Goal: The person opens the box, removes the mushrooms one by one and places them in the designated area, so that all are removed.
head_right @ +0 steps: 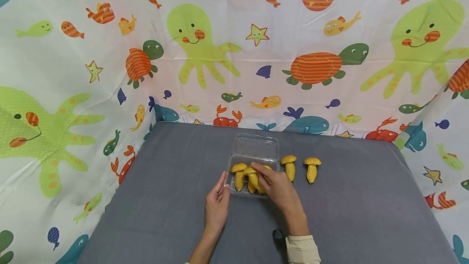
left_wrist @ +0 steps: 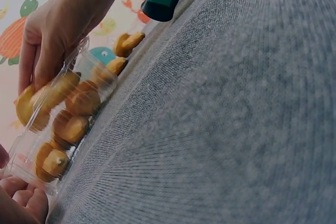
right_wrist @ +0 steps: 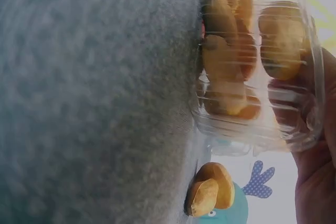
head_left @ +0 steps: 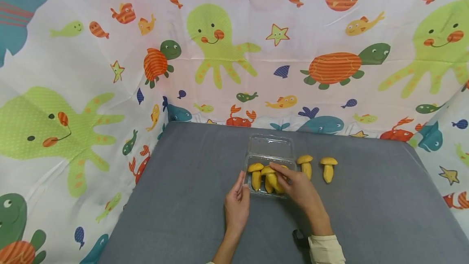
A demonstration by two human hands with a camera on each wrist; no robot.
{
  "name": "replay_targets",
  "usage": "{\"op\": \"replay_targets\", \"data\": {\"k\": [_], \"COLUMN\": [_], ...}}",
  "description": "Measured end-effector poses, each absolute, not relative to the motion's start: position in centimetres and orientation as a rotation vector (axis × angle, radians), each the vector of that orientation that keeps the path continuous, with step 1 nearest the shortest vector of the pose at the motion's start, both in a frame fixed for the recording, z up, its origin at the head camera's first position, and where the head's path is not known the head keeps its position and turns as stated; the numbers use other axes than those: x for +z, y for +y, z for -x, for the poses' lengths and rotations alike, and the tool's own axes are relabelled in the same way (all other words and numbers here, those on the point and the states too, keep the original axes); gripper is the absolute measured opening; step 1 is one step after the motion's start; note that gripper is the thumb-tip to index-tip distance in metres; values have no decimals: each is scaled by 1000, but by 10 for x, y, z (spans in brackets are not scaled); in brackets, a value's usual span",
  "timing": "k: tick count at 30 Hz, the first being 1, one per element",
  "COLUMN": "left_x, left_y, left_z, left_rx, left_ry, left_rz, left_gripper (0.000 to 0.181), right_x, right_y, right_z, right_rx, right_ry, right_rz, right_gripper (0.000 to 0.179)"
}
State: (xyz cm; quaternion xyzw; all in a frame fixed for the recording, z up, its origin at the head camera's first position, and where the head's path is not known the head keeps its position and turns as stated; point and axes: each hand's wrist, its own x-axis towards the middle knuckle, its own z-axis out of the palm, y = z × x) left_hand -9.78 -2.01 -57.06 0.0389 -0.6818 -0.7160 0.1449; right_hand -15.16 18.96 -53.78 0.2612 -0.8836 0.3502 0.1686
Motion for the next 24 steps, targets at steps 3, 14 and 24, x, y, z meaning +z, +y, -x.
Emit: {"op": "replay_targets", "data": {"k": [3, 14, 24], "left_x": [-572, -575, -573], "left_y": [-19, -16, -15], "left_z": [97, 95, 94], "left_rx": [-2066, -2041, -1998], "left_ry": [-1971, -1939, -1957], "left_rz": [-124, -118, -144], "left_gripper": [47, 46, 45], "right_x": [-537, -533, -531], "right_y": [194, 215, 238], "right_z": [151, 148, 148], "right_rx": [1059, 1172, 1294], "right_ry": [-2473, -2373, -2245], "right_rz": [-667, -473, -302], "right_gripper": [45, 42, 36]}}
